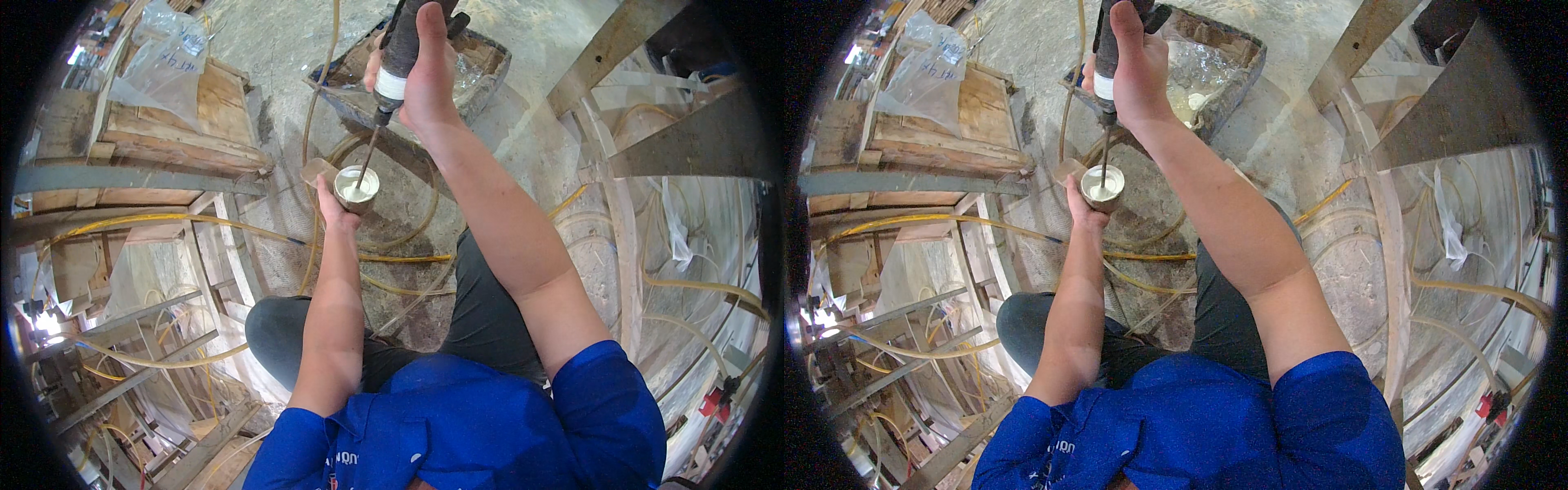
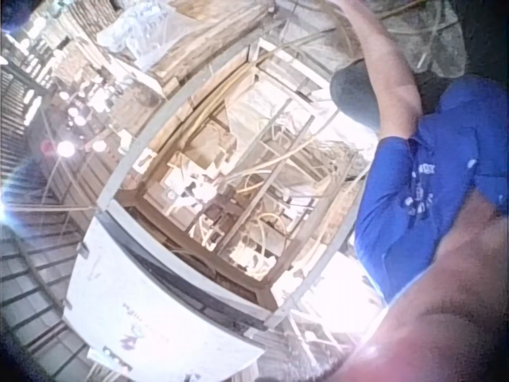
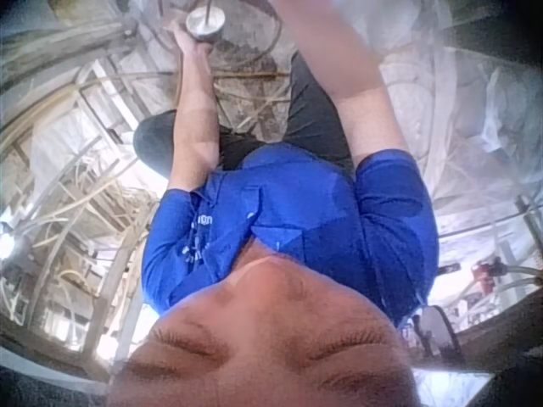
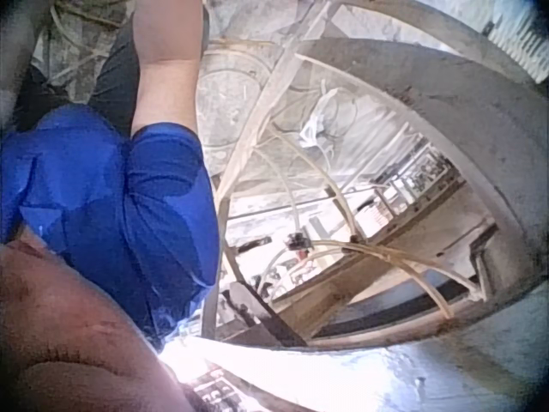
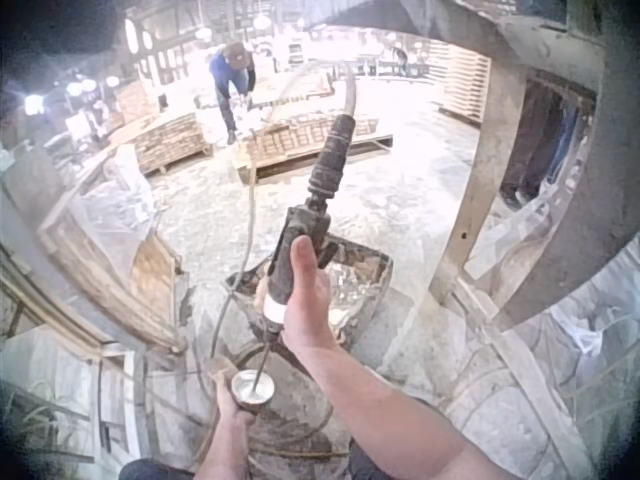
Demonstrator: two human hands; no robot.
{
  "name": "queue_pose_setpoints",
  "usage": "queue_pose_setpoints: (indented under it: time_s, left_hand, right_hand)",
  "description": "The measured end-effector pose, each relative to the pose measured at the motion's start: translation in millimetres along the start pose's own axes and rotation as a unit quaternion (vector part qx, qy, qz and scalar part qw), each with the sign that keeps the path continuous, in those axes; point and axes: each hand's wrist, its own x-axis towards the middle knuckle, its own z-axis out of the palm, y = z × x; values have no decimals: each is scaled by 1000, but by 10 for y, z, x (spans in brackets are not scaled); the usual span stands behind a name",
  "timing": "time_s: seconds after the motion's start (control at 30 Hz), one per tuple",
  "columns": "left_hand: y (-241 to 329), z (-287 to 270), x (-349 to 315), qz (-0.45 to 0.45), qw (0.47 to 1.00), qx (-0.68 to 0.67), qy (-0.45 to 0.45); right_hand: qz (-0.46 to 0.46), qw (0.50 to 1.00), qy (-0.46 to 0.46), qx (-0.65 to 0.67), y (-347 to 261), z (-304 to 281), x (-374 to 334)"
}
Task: The person pours liquids from two large jugs into a small cup, then uses a drill with a mixing attachment to blend the contents. After mixing, the person places the cup on a workbench and handles wooden pieces.
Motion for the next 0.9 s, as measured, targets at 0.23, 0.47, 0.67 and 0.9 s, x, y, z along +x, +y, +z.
queue_pose_setpoints:
  time_s: [0.23,0.47,0.67,0.9]
  left_hand:
    - [-21,22,2,23,1000,1,20]
    - [-41,36,-46,7,999,-1,42]
    - [-66,12,-55,-10,999,20,36]
    - [-112,59,-85,-17,999,40,30]
  right_hand:
    - [10,1000,-4,-16,-23,17,-19]
    - [-42,998,-32,-13,56,44,-54]
    - [-47,996,-44,-57,88,79,-110]
    - [-54,996,-34,-58,90,39,-93]
